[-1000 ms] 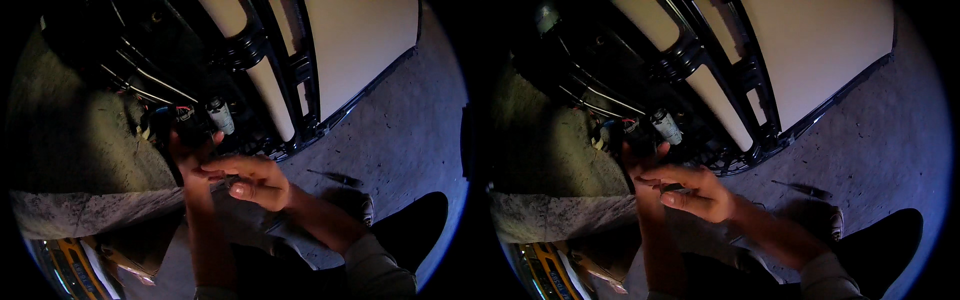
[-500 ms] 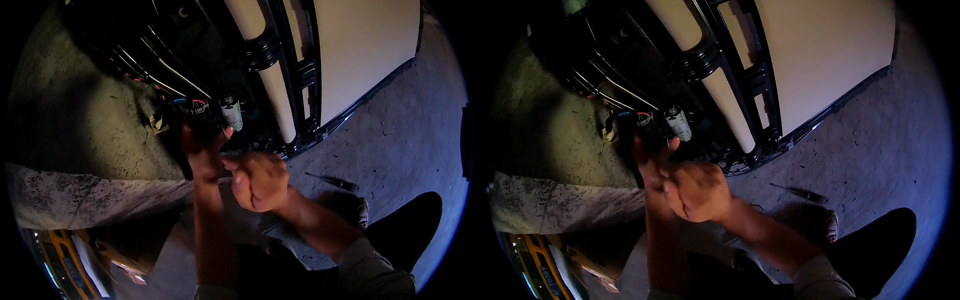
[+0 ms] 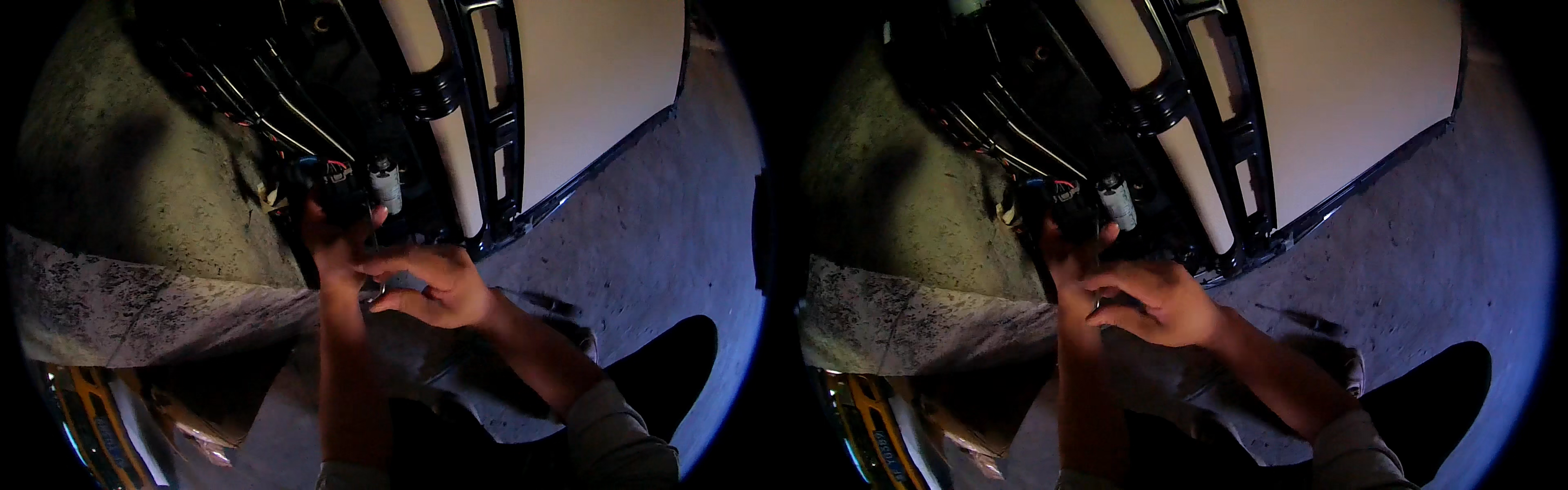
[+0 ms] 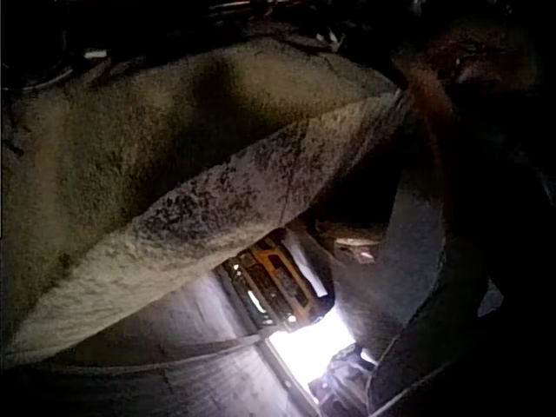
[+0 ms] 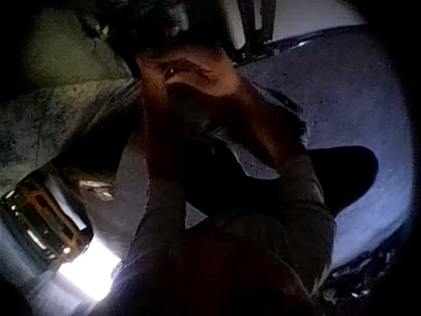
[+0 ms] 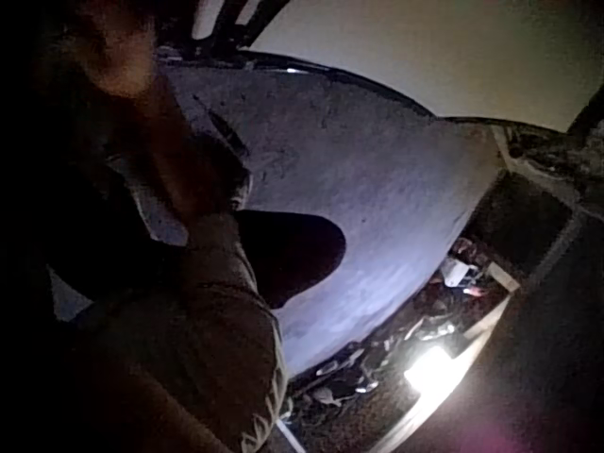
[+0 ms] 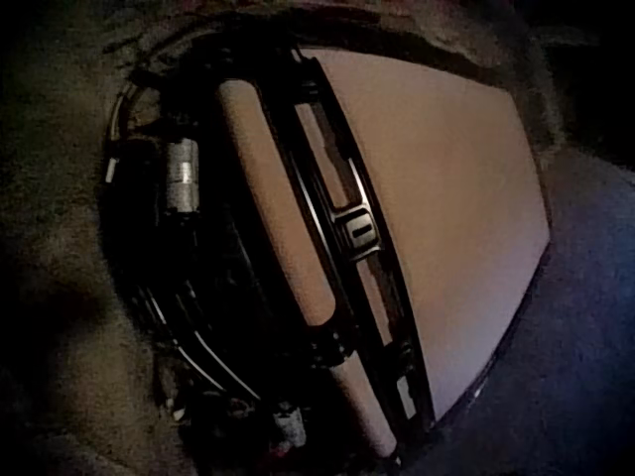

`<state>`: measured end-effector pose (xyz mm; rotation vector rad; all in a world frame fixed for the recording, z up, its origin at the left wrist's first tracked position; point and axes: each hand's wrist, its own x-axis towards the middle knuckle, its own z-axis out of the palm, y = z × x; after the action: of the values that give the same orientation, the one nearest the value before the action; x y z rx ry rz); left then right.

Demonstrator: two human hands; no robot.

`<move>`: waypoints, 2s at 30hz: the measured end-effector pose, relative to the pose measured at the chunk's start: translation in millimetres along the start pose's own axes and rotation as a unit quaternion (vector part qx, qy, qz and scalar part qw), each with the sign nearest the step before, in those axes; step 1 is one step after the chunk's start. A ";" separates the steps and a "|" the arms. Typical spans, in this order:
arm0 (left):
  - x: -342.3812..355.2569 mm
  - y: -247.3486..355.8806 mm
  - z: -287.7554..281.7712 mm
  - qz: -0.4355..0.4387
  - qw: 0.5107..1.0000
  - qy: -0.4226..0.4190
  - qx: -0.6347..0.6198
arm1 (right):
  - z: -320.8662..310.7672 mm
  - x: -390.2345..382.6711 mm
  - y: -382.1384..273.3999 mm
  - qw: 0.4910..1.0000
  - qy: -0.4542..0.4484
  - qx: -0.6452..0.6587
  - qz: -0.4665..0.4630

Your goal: The person works on a motor unit by hand and with a screwdriver, then positions the unit against a large frame on the floor and attaches it.

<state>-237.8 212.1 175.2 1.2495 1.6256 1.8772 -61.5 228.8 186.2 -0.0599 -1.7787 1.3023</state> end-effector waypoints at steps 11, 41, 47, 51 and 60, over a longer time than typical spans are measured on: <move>-1.2 5.3 2.6 -0.089 0.995 0.014 -0.037 | 25.8 -8.5 -20.5 0.943 0.159 0.239 0.168; -10.4 -1.8 3.4 -0.056 0.996 0.040 0.049 | 1.0 8.8 -5.9 0.912 0.037 0.375 0.160; -7.4 -13.7 -4.2 -0.058 0.997 0.007 -0.056 | -5.6 13.1 -0.2 0.971 -0.013 0.223 0.089; -5.4 -6.7 1.9 -0.161 0.972 0.051 -0.161 | -14.1 22.8 -7.6 0.991 0.000 -0.115 -0.063; -3.9 -8.4 -7.6 -0.083 0.997 -0.008 -0.001 | 16.9 -3.6 -16.4 0.921 0.106 0.332 0.173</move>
<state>-244.0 206.9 166.4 1.0904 1.6631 1.7632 -63.5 207.3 196.1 -0.1334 -1.0982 2.0168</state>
